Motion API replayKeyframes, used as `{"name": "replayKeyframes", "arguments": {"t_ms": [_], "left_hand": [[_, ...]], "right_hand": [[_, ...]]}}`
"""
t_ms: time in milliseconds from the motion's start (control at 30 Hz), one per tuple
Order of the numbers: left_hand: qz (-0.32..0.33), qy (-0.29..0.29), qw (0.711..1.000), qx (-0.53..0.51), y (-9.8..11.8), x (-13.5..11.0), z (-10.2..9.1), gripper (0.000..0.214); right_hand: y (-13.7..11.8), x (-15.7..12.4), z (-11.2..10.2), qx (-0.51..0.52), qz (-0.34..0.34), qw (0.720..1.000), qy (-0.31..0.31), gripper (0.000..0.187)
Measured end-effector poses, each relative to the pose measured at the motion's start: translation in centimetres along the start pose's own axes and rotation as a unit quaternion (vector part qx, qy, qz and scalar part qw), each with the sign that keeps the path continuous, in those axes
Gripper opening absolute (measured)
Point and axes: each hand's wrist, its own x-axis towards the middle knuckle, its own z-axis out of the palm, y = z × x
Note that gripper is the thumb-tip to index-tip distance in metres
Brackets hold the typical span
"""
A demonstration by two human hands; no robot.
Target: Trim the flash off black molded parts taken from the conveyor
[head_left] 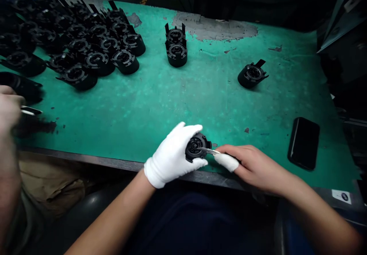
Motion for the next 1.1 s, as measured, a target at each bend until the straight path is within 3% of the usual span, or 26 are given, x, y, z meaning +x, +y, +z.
{"name": "replayKeyframes", "arguments": {"t_ms": [67,133,233,300,367,467,500,533,567,667,733,900,1100], "left_hand": [[-0.056,0.101,0.993,0.032,0.7,-1.3,1.3,0.083],[-0.105,0.174,0.978,0.053,1.3,-2.4,2.6,0.086],[-0.13,0.197,0.969,0.065,1.5,-3.1,3.5,0.087],[-0.132,0.19,0.971,0.062,1.5,-3.1,3.6,0.083],[-0.127,0.189,0.972,0.06,1.4,-2.8,3.5,0.081],[-0.119,0.19,0.971,0.079,1.2,-2.6,3.5,0.081],[-0.12,0.191,0.97,0.086,1.2,-2.6,3.6,0.082],[-0.121,0.193,0.97,0.09,1.2,-2.7,3.7,0.083],[-0.124,0.196,0.969,0.089,1.1,-2.7,3.7,0.085],[-0.134,0.203,0.968,0.066,1.1,-2.9,3.8,0.09],[-0.144,0.202,0.967,0.051,1.2,-2.9,3.7,0.093],[-0.158,0.209,0.964,0.046,1.4,-2.9,3.7,0.098],[-0.133,0.211,0.967,0.054,1.1,-3.1,3.7,0.099]], "right_hand": [[-0.4,-1.0,3.0,0.181,0.07,0.98,0.039,0.019],[-1.2,-1.6,6.9,0.385,0.122,0.914,0.038,0.022],[-2.7,-1.4,11.6,0.591,0.148,0.793,0.014,0.022],[-3.6,-0.9,12.8,0.639,0.144,0.755,0.023,0.024],[-4.4,-0.8,12.8,0.639,0.131,0.757,0.041,0.026],[-5.8,-1.1,12.1,0.545,0.012,0.837,0.035,0.022],[-6.2,-1.3,12.0,0.519,-0.028,0.854,0.024,0.02],[-6.6,-1.4,12.2,0.521,-0.043,0.852,0.01,0.02],[-6.9,-1.4,12.5,0.556,-0.028,0.831,0.0,0.02],[-7.1,-1.0,13.7,0.712,0.108,0.693,0.013,0.024],[-6.9,-0.7,14.4,0.757,0.145,0.637,0.035,0.025],[-7.2,-0.5,14.9,0.79,0.151,0.593,0.04,0.022],[-7.5,-0.3,15.2,0.801,0.151,0.574,0.076,0.025]]}}
